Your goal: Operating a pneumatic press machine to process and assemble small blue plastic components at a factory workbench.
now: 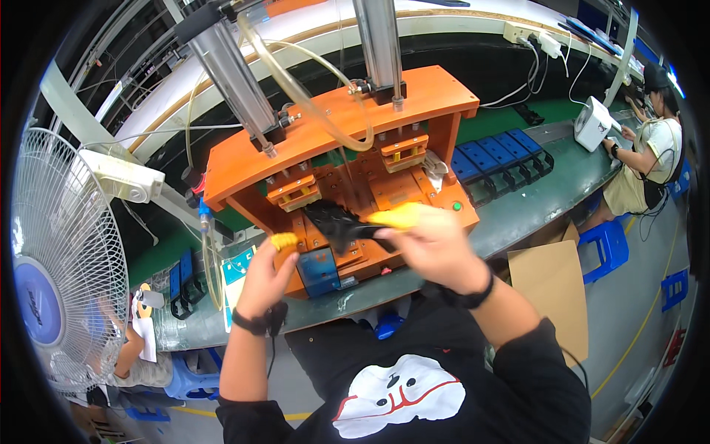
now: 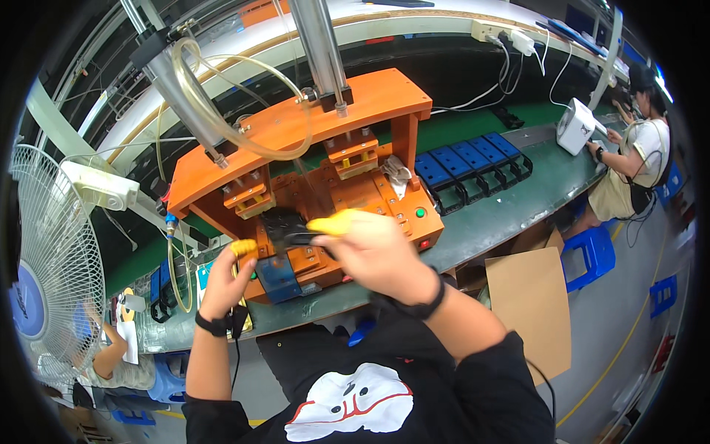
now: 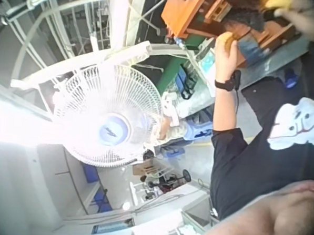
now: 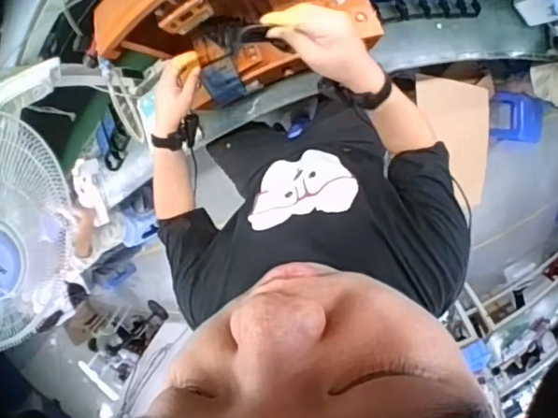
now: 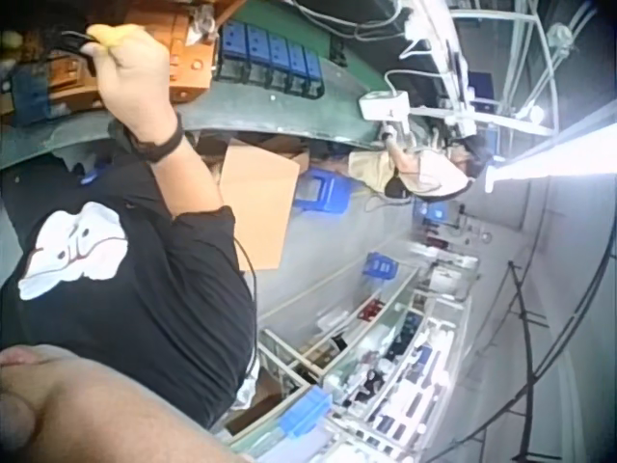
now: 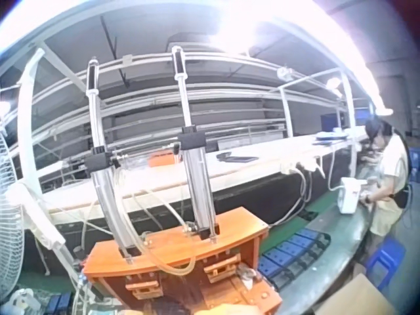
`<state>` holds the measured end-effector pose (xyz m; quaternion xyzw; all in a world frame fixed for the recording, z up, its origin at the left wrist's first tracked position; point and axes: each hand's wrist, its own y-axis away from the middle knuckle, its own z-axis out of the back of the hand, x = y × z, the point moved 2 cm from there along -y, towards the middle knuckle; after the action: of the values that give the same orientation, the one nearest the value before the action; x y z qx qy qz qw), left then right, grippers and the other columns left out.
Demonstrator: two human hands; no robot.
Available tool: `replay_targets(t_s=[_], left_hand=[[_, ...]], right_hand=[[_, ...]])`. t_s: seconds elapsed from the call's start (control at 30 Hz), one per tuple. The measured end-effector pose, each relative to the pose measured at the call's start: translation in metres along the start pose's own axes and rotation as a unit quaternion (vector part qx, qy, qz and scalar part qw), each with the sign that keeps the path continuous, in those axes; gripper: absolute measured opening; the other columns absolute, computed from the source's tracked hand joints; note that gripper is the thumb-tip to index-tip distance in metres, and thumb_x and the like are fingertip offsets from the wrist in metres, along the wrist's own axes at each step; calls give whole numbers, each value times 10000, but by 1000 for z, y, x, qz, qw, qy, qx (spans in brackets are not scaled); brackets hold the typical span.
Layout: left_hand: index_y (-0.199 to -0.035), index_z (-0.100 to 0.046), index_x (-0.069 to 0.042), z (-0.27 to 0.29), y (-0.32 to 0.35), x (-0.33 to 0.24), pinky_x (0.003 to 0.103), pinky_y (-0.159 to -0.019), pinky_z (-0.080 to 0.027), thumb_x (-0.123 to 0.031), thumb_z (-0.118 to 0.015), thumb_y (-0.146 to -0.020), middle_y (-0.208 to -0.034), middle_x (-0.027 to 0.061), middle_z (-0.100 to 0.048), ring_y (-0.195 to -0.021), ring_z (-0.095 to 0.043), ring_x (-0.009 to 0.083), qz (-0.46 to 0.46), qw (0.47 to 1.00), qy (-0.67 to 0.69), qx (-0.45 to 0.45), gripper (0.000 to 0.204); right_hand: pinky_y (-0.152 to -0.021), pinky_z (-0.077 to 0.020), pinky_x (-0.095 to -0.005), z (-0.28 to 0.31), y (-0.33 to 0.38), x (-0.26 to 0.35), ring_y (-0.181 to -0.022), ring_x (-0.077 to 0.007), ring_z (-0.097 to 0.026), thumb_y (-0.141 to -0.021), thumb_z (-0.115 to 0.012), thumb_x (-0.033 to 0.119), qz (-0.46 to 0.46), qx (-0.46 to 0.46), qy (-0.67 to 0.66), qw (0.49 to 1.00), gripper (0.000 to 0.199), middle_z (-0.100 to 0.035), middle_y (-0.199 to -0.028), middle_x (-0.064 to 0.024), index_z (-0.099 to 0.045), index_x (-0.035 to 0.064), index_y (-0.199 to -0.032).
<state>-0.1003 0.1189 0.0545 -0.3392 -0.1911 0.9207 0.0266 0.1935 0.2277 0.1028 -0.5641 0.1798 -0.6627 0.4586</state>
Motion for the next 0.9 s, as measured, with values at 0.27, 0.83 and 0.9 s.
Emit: replay_targets(t_s=[0.27,0.83,0.9], left_hand=[[-1248,-652,-101,-28,-105,73,462,-946,-531,-223,-625,-943,-1192,222,-682,-1131,-617,433,48,972,-225,59,330],[-1279,-625,-124,-45,-130,104,475,-940,-521,-341,-584,-1000,-1184,127,-686,-1126,-644,346,-27,900,-429,69,356],[-1304,-620,-123,-52,-141,88,478,-953,-515,-354,-598,-996,-1194,129,-684,-1133,-642,348,-35,862,-499,83,386]], right_hand=[[-869,-588,-411,154,170,-47,-916,-230,-709,-1047,-569,150,-283,-354,-343,823,214,-705,-1024,-89,-616,5,-1197],[-885,-566,-347,314,349,-191,-1051,-226,-698,-1016,-647,217,-226,-626,-425,614,219,-734,-1107,-98,-685,69,-1173],[-857,-566,-343,341,356,-235,-984,-242,-703,-1014,-648,226,-219,-636,-395,625,211,-736,-1083,-116,-686,58,-1136]])
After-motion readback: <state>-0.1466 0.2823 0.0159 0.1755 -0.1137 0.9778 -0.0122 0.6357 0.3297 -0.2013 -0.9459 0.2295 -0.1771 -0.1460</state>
